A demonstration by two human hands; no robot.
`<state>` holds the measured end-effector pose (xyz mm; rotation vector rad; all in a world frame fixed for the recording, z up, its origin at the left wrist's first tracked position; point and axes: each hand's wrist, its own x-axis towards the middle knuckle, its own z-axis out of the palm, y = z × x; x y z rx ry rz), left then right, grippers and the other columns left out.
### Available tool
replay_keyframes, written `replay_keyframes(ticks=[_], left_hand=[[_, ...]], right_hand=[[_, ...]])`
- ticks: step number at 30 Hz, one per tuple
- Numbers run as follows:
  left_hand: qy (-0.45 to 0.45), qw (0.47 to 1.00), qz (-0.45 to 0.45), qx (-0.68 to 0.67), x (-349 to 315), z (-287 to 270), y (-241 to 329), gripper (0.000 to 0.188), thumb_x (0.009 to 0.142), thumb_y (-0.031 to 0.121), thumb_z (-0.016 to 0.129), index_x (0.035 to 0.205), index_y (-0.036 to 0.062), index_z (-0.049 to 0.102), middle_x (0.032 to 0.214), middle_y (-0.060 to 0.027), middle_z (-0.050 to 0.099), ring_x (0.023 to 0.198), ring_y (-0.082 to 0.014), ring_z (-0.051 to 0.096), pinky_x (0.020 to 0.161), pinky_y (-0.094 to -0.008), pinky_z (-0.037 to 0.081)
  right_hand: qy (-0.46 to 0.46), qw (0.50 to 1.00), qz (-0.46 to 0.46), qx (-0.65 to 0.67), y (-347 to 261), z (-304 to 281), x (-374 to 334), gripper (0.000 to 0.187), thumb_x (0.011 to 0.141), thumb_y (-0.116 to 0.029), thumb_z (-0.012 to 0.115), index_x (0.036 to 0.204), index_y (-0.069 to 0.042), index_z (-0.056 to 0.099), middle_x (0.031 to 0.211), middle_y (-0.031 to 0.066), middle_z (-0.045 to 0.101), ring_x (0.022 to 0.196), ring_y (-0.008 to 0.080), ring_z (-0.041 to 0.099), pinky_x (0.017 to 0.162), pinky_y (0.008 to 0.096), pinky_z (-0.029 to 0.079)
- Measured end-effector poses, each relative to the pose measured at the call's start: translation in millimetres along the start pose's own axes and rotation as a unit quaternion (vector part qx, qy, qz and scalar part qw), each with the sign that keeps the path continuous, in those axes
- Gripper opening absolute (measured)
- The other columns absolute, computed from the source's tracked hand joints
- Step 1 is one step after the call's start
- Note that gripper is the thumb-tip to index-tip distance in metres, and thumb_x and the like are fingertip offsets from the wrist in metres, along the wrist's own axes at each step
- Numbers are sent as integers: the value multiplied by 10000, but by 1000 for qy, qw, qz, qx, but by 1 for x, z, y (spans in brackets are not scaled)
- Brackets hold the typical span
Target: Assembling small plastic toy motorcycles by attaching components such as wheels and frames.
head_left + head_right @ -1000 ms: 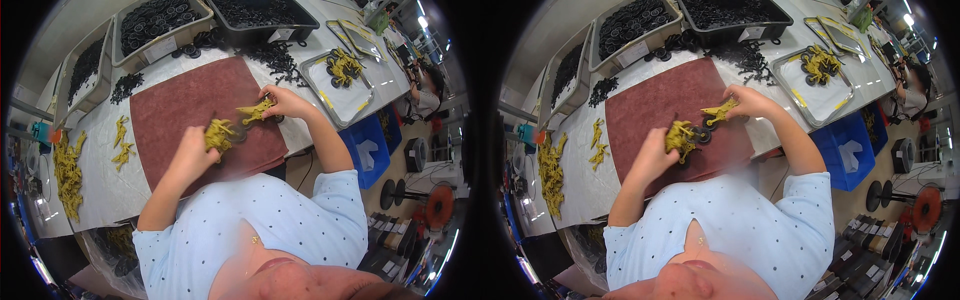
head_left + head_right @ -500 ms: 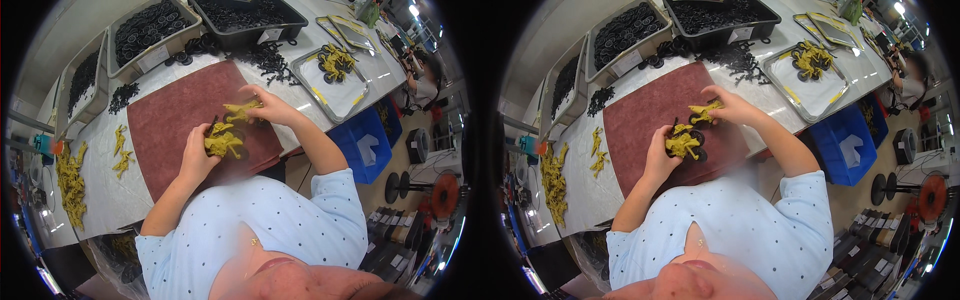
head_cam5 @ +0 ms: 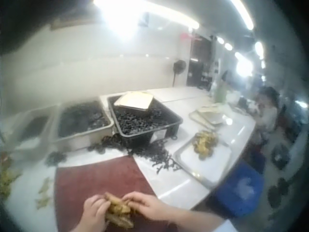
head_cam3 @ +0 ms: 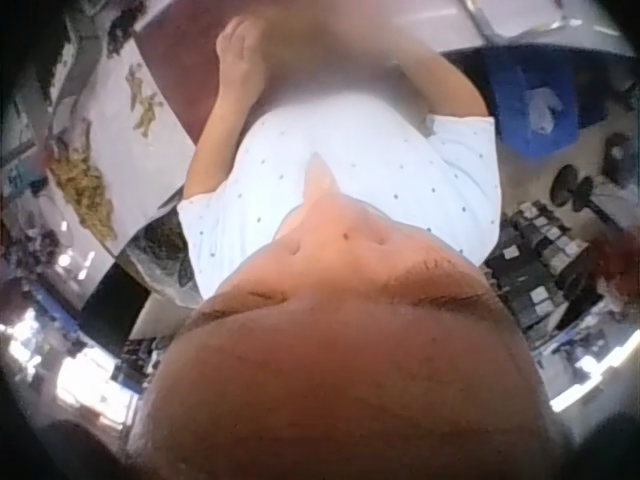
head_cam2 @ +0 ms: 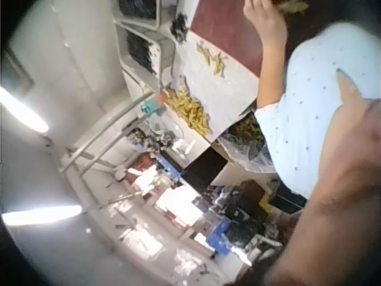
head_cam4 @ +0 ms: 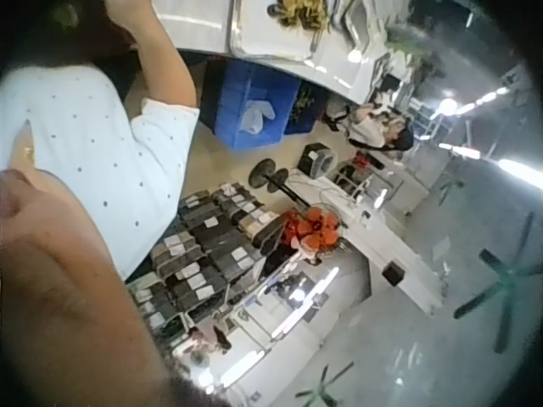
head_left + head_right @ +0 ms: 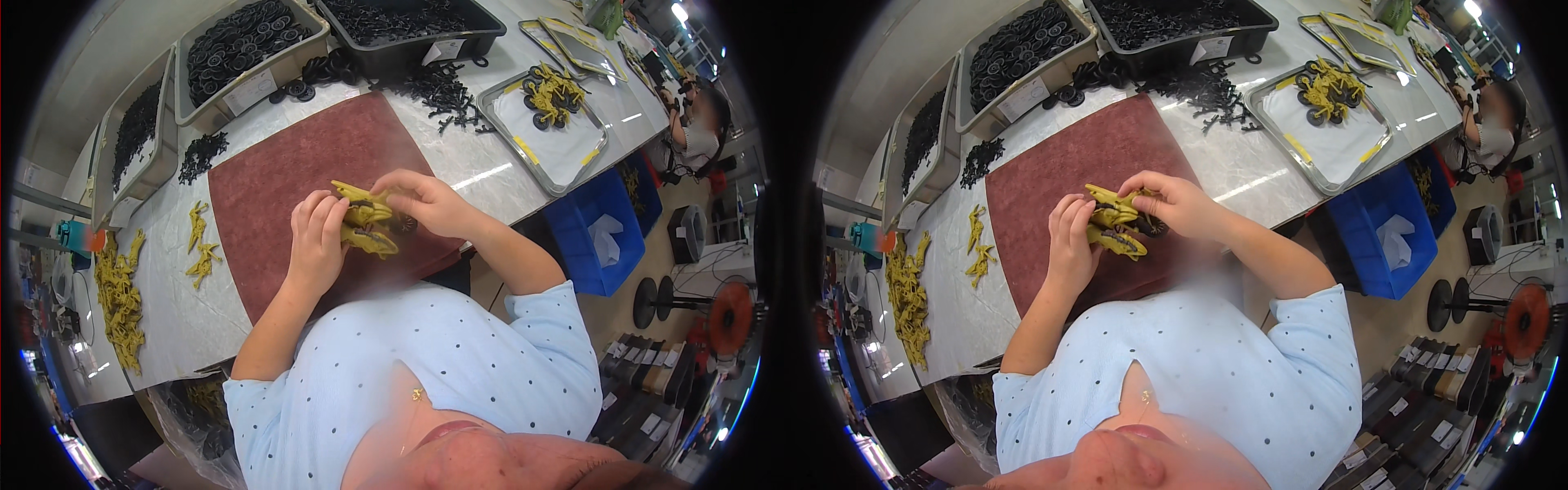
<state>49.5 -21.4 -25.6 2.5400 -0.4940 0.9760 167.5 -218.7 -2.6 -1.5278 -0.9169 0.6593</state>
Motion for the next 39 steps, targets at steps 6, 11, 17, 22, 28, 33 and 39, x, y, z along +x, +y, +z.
replay_keyframes(ticks=[6, 11, 17, 22, 28, 33, 39], left_hand=[[-177, 980, -88, 0, -7, -4, -7, 626, 590, -23, 712, 1174, 32, 493, 1174, -129, 514, 1132, -302, 493, 941, -443, 378], [-107, 947, -271, -139, -11, -22, -18, 518, 655, -86, 652, 1147, -16, 509, 1131, -136, 533, 1070, -294, 551, 887, -393, 441], [-55, 779, -473, -407, 10, -36, -30, 354, 808, -54, 593, 1151, -29, 508, 1050, -76, 562, 993, -123, 593, 837, -257, 483], [-83, 767, -499, -394, 12, -22, -34, 374, 801, 3, 632, 1157, -26, 518, 1028, -99, 590, 991, -164, 609, 843, -286, 489], [-165, 962, -197, -90, 53, -3, -9, 532, 681, 17, 719, 1170, -31, 513, 1009, -159, 543, 962, -347, 559, 851, -380, 466], [-86, 967, -199, -131, 59, -8, 2, 934, 592, 72, 843, 1381, 36, 344, 1233, -159, 515, 1220, -351, 436, 1003, -400, 391], [-312, 922, -229, -6, 17, -9, -13, 791, 655, 100, 795, 1343, 52, 406, 1206, -123, 530, 1140, -307, 491, 884, -427, 421]], right_hand=[[128, 970, 34, -203, 38, 0, 12, 311, 910, -130, 547, 1195, -20, 493, 1038, 197, 621, 976, 308, 622, 829, 355, 481], [155, 915, 9, -372, 43, -8, 18, 329, 900, -169, 581, 1177, -17, 492, 955, 206, 650, 905, 358, 627, 787, 399, 491], [147, 942, 96, -287, 45, -26, 25, 299, 893, -177, 614, 1134, -15, 547, 965, 146, 627, 859, 223, 625, 760, 315, 484], [203, 884, -31, -421, 37, -24, 27, 319, 907, -196, 605, 1164, -18, 542, 1013, 112, 613, 901, 184, 609, 768, 292, 482], [104, 986, 34, 125, -8, -1, 25, 334, 886, -113, 630, 1188, -16, 526, 1017, 69, 611, 863, 125, 603, 730, 252, 484], [218, 973, 78, 23, -7, -54, 12, 357, 839, -156, 704, 1128, -11, 551, 871, 40, 630, 677, 85, 568, 600, 220, 453], [541, 812, 158, -155, 64, -229, -23, 374, 867, -326, 672, 1043, -6, 591, 824, 60, 646, 624, 119, 545, 569, 251, 443]])
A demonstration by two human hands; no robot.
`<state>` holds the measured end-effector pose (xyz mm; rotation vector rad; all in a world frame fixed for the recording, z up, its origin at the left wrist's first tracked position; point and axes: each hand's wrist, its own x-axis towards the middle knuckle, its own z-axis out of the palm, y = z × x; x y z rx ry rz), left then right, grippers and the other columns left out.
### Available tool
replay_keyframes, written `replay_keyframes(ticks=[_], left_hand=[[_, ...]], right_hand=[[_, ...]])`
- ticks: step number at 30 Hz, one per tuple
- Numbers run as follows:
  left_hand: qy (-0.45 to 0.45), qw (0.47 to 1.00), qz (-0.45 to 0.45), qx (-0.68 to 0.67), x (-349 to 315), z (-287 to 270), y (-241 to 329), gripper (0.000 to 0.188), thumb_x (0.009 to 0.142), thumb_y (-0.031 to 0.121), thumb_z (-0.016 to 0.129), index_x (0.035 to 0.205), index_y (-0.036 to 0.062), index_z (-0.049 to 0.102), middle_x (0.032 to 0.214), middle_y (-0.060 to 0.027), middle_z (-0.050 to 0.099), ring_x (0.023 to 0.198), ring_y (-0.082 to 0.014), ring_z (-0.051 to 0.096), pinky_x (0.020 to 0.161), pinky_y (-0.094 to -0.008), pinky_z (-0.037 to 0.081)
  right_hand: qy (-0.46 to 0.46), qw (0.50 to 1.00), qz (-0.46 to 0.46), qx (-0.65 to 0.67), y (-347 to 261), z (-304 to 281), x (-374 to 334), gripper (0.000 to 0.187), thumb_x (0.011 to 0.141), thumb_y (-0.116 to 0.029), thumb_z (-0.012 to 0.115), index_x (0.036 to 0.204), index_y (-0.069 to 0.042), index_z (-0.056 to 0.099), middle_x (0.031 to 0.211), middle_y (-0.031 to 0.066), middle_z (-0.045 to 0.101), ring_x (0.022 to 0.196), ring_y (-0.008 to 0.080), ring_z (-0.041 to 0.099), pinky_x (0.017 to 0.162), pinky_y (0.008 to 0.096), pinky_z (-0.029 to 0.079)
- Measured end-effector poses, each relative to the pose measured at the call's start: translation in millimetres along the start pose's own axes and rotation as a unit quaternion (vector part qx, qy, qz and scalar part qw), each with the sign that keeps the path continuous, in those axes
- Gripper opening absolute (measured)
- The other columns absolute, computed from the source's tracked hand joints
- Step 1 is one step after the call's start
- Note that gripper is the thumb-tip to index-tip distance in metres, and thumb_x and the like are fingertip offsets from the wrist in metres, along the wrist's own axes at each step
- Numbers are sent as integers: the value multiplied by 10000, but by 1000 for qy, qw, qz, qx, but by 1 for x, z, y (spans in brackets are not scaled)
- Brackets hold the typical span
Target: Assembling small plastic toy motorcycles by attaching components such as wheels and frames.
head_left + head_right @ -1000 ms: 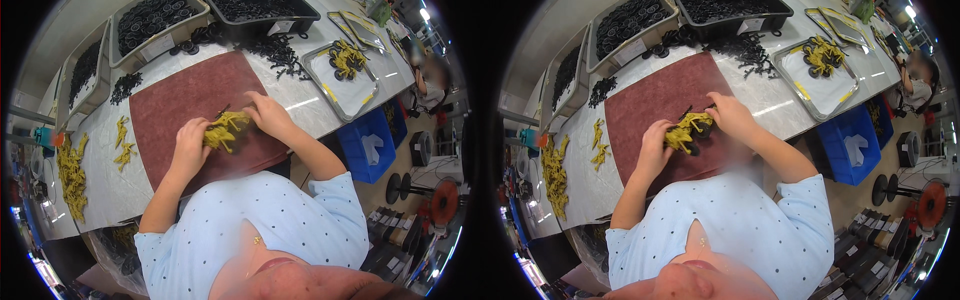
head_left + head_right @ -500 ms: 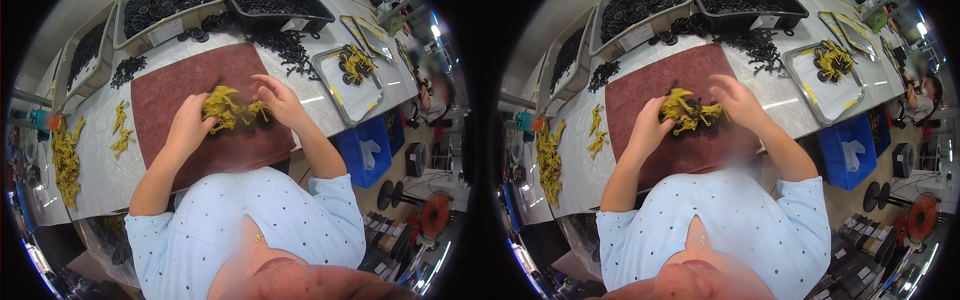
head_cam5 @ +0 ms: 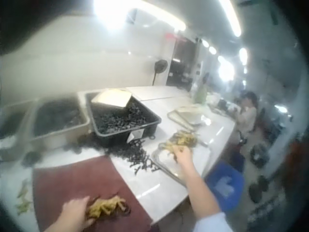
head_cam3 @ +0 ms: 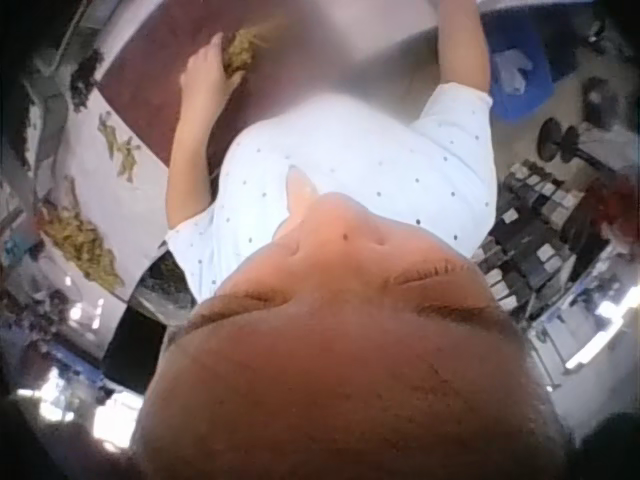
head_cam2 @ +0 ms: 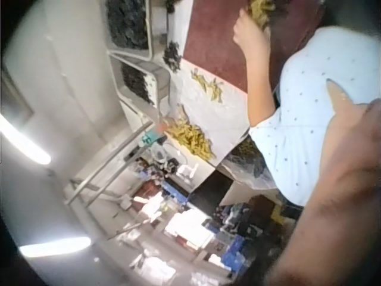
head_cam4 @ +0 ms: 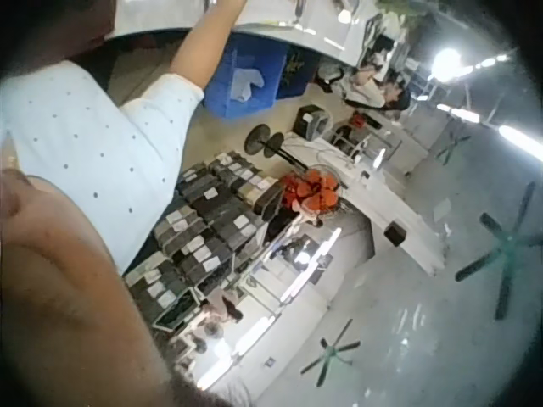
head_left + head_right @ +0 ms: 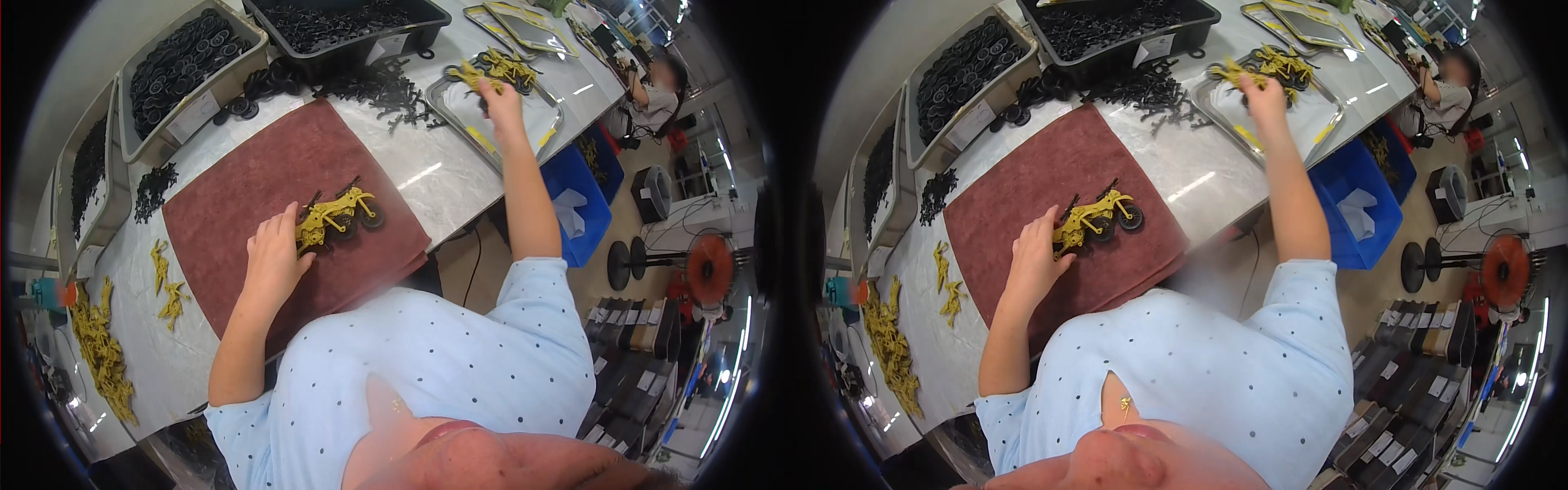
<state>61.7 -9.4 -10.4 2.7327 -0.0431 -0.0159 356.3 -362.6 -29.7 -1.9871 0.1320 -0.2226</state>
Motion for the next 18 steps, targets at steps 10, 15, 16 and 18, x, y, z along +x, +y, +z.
replay_keyframes(ticks=[10, 15, 16, 18], left_hand=[[132, 983, 21, -125, 2, 7, -8, 426, 664, 6, 741, 1057, -8, 577, 1010, -143, 607, 947, -304, 587, 816, -389, 466], [212, 964, 16, -161, -9, -7, -7, 414, 704, -19, 725, 1092, 4, 582, 1015, -114, 610, 879, -214, 628, 764, -291, 507], [211, 964, 15, -161, -12, -10, -5, 414, 704, -19, 725, 1092, 4, 582, 1015, -114, 610, 879, -214, 628, 764, -291, 507], [165, 944, -74, -275, -16, -17, 0, 384, 749, 28, 731, 1102, -15, 585, 991, -99, 638, 856, -192, 639, 753, -289, 517]], right_hand=[[64, 906, 12, -418, 31, -6, 29, 996, 721, -647, 666, 1178, 190, 380, 1056, 313, 617, 1036, 408, 605, 859, 454, 487], [64, 898, 39, -433, 42, -7, 40, 1254, 672, -679, 684, 1304, 268, 158, 1180, 344, 546, 1123, 388, 565, 919, 416, 467], [83, 897, 37, -432, 39, -11, 36, 1261, 676, -673, 686, 1319, 261, 136, 1189, 346, 539, 1139, 386, 554, 933, 410, 459], [117, 888, 35, -443, 6, -14, 8, 1165, 716, -611, 697, 1351, 210, 166, 1168, 338, 550, 1079, 399, 578, 909, 416, 469]])
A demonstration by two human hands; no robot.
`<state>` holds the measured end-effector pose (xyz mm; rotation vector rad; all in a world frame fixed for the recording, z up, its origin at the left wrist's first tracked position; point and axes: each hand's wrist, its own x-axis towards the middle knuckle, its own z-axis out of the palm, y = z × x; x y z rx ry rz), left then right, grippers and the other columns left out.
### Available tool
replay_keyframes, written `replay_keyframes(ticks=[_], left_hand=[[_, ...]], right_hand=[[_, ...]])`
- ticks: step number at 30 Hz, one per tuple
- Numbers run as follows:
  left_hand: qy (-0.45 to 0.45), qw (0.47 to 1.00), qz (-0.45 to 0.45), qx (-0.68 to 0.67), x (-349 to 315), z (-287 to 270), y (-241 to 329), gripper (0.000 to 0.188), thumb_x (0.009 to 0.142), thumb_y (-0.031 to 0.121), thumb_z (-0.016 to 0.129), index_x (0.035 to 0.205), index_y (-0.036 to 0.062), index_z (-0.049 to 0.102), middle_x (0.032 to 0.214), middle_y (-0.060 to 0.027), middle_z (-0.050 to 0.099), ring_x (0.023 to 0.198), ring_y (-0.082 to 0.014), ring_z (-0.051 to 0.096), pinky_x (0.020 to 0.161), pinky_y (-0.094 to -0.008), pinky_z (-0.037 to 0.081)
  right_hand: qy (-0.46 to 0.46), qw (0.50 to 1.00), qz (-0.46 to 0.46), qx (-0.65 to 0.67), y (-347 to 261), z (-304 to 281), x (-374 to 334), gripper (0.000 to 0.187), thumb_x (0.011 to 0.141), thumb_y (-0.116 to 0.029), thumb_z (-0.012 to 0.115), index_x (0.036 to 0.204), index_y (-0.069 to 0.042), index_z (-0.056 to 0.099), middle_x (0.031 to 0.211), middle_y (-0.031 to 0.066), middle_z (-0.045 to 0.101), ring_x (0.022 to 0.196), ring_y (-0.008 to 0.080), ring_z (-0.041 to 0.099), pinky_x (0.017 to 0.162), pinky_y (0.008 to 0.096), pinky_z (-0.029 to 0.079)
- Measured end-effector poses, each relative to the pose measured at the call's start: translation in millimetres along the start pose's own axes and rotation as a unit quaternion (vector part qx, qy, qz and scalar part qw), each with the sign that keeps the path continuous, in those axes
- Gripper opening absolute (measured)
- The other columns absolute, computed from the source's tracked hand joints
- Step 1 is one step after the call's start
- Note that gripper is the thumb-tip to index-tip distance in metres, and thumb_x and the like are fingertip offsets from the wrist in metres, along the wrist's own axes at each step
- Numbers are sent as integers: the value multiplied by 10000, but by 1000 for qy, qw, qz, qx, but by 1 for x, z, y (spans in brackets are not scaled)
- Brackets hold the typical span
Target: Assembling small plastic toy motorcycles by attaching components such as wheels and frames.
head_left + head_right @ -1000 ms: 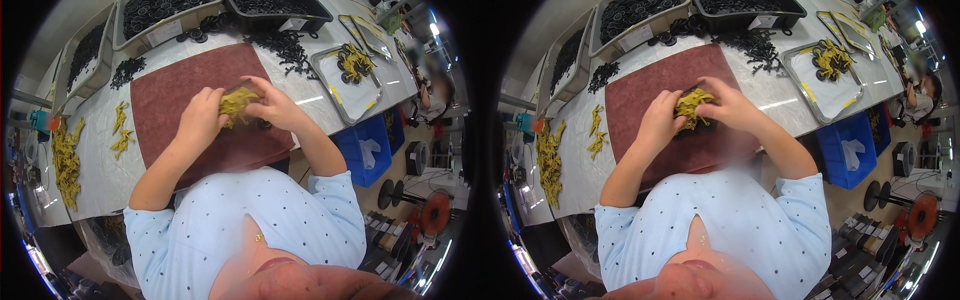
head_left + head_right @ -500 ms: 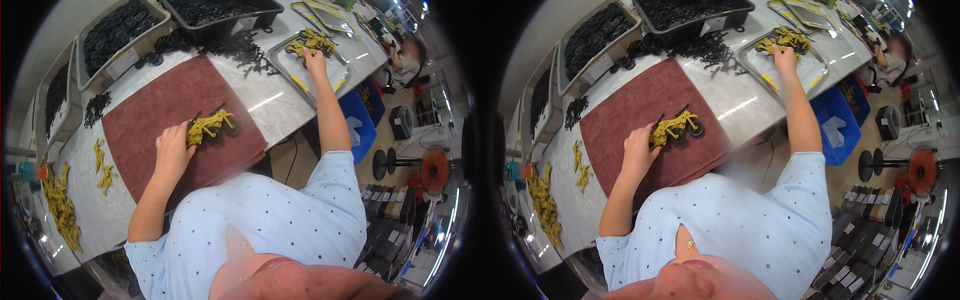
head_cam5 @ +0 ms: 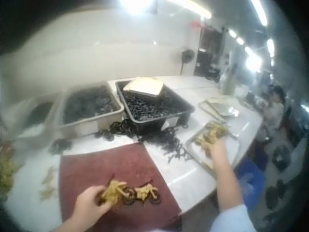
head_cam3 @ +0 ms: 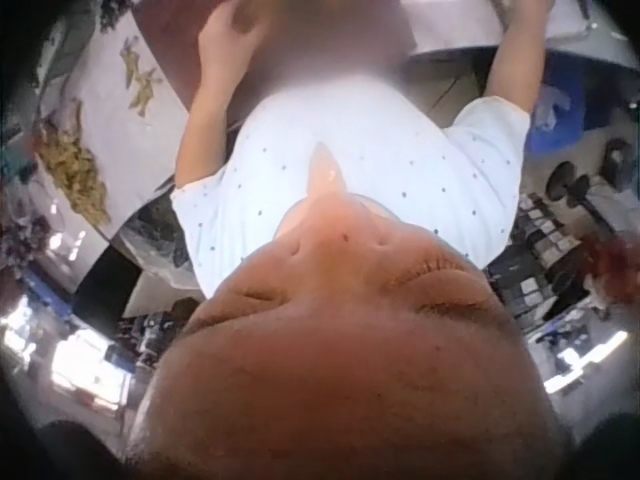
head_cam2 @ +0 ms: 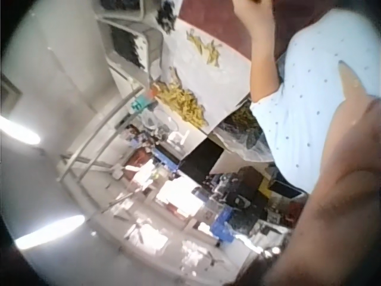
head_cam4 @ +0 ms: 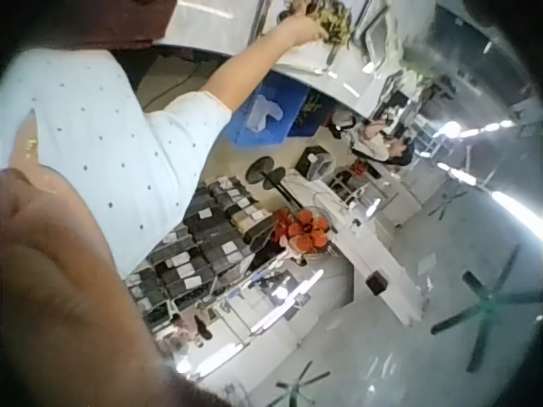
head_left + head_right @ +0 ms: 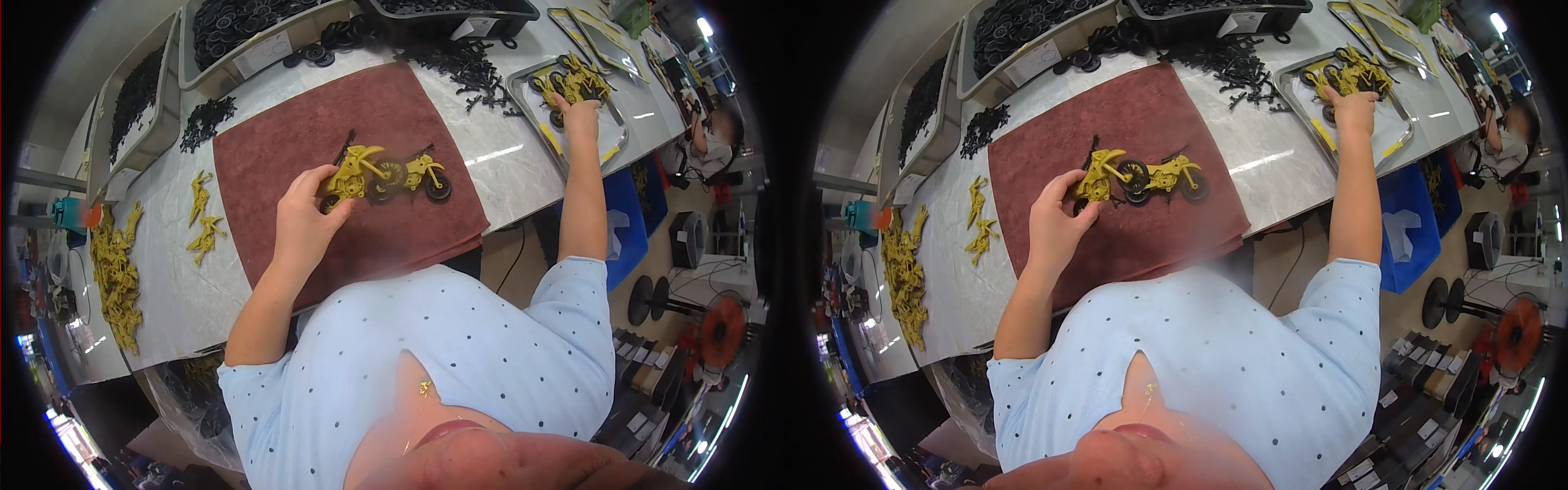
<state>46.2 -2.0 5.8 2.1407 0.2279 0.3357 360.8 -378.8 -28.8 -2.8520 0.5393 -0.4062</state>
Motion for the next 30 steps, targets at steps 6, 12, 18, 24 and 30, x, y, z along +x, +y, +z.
replay_keyframes(ticks=[6, 12, 18, 24, 30], left_hand=[[-129, 930, -198, -281, -7, -12, 8, 414, 811, 95, 727, 1166, -48, 571, 1024, -74, 662, 894, -99, 609, 756, -246, 504], [-143, 882, -198, -404, -14, -11, 11, 407, 821, 92, 713, 1167, -58, 559, 1021, -76, 657, 882, -113, 616, 762, -223, 496], [-161, 847, -275, -425, -15, -5, 18, 386, 824, 142, 728, 1125, -32, 562, 943, -53, 648, 803, -70, 592, 667, -194, 467], [-144, 824, -260, -482, -22, 6, 13, 406, 860, 226, 698, 1135, -25, 535, 948, -40, 632, 780, -63, 577, 652, -188, 461], [-161, 723, -312, -596, -20, 10, 22, 399, 874, 249, 672, 1159, 8, 530, 996, -62, 639, 843, -146, 625, 753, -286, 519]], right_hand=[[-9, 933, -259, 250, -50, -36, -88, 517, 871, -318, 651, 1207, 56, 531, 897, 153, 639, 779, 234, 620, 678, 332, 493], [-445, 688, -292, 494, -87, -92, -221, 226, 926, -112, 588, 1126, -13, 621, 872, 25, 614, 763, 81, 578, 678, 209, 481], [-362, 643, -346, 580, -95, -91, -284, 279, 820, -40, 700, 1084, -36, 610, 946, 66, 602, 801, 125, 607, 692, 239, 517], [-139, 674, -492, 533, -101, -83, -289, 196, 796, -41, 711, 982, -45, 649, 907, 85, 621, 779, 179, 631, 658, 265, 529], [-145, 672, -473, 552, -98, -81, -287, 205, 754, 38, 715, 945, -4, 653, 913, 103, 628, 782, 194, 614, 653, 273, 502]])
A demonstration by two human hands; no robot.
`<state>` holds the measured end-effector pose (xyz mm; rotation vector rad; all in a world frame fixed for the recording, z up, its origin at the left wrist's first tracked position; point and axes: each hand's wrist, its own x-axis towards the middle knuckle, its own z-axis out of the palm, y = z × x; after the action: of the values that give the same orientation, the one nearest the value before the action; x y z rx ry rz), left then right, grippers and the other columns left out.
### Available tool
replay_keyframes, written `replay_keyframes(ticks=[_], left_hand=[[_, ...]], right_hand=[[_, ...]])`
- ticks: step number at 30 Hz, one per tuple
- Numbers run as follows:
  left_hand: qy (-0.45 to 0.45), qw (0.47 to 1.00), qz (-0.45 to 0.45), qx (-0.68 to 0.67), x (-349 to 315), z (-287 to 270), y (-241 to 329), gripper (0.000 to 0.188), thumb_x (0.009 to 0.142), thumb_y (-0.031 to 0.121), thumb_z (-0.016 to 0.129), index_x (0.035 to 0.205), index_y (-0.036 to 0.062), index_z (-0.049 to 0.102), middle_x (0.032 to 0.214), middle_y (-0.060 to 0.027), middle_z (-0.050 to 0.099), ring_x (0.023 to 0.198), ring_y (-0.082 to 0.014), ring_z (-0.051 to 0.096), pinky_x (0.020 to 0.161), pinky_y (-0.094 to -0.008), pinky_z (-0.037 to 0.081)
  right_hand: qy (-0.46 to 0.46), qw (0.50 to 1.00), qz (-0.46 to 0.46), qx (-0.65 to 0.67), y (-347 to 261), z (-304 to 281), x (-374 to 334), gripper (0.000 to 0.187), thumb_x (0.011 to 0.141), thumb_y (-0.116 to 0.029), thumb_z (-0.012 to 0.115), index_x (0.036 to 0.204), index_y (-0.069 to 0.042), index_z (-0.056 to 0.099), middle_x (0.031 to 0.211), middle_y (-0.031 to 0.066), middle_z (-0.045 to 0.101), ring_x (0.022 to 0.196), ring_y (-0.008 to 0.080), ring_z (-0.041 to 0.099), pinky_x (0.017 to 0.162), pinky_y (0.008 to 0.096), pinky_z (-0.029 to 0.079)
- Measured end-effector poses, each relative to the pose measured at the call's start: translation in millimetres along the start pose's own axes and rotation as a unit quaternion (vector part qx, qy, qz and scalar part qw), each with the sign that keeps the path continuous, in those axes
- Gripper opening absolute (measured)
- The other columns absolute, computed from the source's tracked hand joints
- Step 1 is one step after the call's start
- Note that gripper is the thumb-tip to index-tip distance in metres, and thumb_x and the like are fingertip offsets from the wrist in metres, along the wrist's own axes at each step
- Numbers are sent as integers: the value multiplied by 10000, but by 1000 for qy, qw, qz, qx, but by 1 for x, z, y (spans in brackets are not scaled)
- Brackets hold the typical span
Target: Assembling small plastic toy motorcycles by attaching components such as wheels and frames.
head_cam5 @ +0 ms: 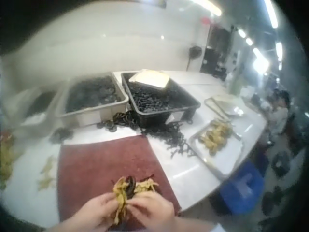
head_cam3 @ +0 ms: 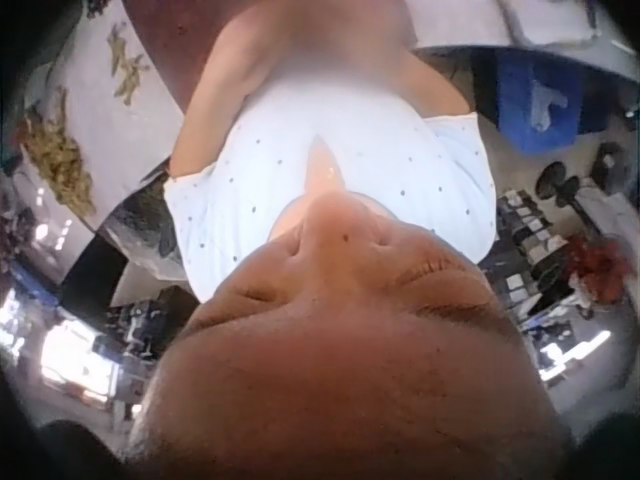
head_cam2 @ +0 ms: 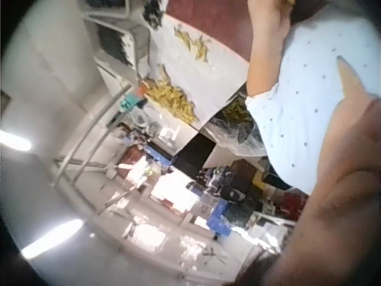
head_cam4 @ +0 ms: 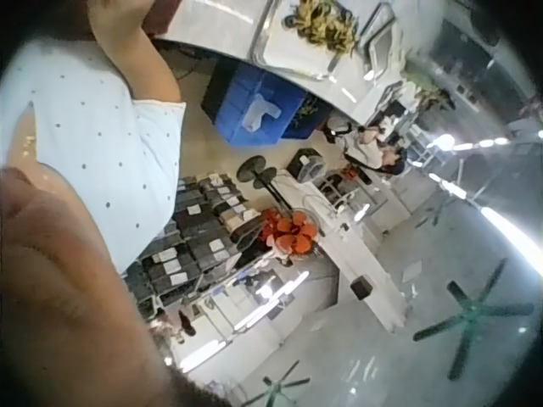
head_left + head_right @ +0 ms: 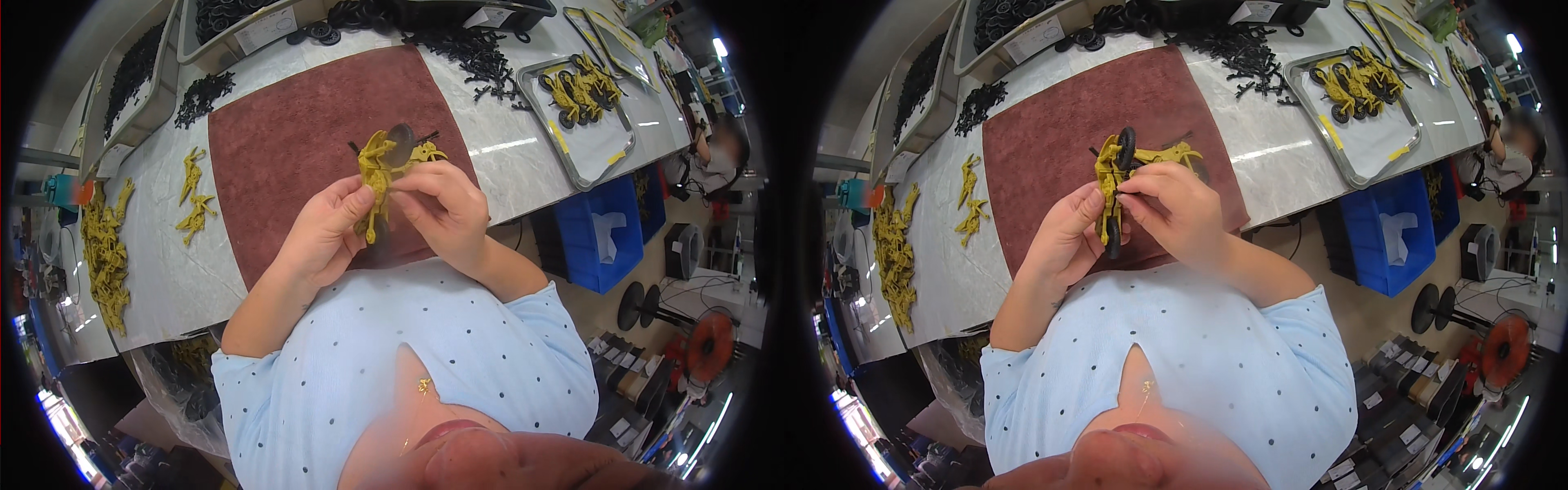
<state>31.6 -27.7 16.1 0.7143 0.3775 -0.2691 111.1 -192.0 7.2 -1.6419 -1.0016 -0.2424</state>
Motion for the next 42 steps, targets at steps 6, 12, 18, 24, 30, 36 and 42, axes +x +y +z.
replay_keyframes(ticks=[6, 12, 18, 24, 30, 36, 42], left_hand=[[-34, 997, 25, 58, -2, 5, 4, 379, 877, 226, 673, 1174, 37, 532, 1064, -54, 629, 918, -142, 625, 782, -276, 517], [-47, 998, 32, 36, -4, 6, 0, 400, 876, 151, 672, 1201, -11, 507, 1106, -80, 620, 970, -141, 617, 813, -272, 522], [-25, 997, 52, 47, -12, 16, -1, 365, 860, 107, 684, 1169, -22, 537, 1073, -80, 630, 958, -123, 612, 803, -258, 517], [-4, 993, 83, 83, -16, 16, -3, 378, 832, 97, 712, 1152, -38, 563, 1077, -73, 626, 910, -113, 609, 771, -253, 508], [14, 978, 126, 164, -17, 14, -9, 302, 822, 95, 719, 1086, -20, 630, 980, -49, 654, 836, -81, 598, 721, -235, 497], [8, 975, 132, 177, -18, 10, -7, 239, 828, 94, 713, 1032, -22, 664, 929, -34, 667, 770, -74, 590, 685, -227, 492], [18, 968, 172, 182, -16, 8, -8, 247, 831, 108, 719, 1028, -26, 659, 938, -32, 663, 825, -74, 585, 704, -220, 488]], right_hand=[[-29, 997, -56, -55, 1, -6, -7, 260, 699, 81, 729, 935, 8, 650, 911, 107, 647, 750, 202, 631, 635, 268, 522], [4, 987, -143, -69, 4, -4, -13, 275, 697, 92, 722, 950, 37, 627, 925, 145, 634, 763, 237, 639, 653, 302, 535], [-9, 987, -157, 15, 8, -9, -12, 292, 699, 92, 711, 971, 45, 618, 927, 157, 627, 787, 272, 641, 671, 337, 538], [-53, 973, -226, 15, 11, -13, -5, 323, 679, 104, 698, 986, 42, 616, 942, 173, 631, 807, 288, 643, 700, 341, 538], [-53, 991, -83, 87, 24, -10, -23, 449, 745, -38, 761, 1133, -16, 534, 1083, 129, 599, 952, 237, 616, 785, 344, 513], [-23, 861, 196, 468, 1, 1, -16, 807, 650, -165, 859, 1292, -5, 398, 1286, 104, 468, 1174, 223, 507, 1029, 367, 404], [-98, 904, 208, 360, -3, -4, -17, 527, 794, -60, 738, 1244, 47, 484, 1287, 107, 444, 1156, 206, 514, 993, 352, 449]])
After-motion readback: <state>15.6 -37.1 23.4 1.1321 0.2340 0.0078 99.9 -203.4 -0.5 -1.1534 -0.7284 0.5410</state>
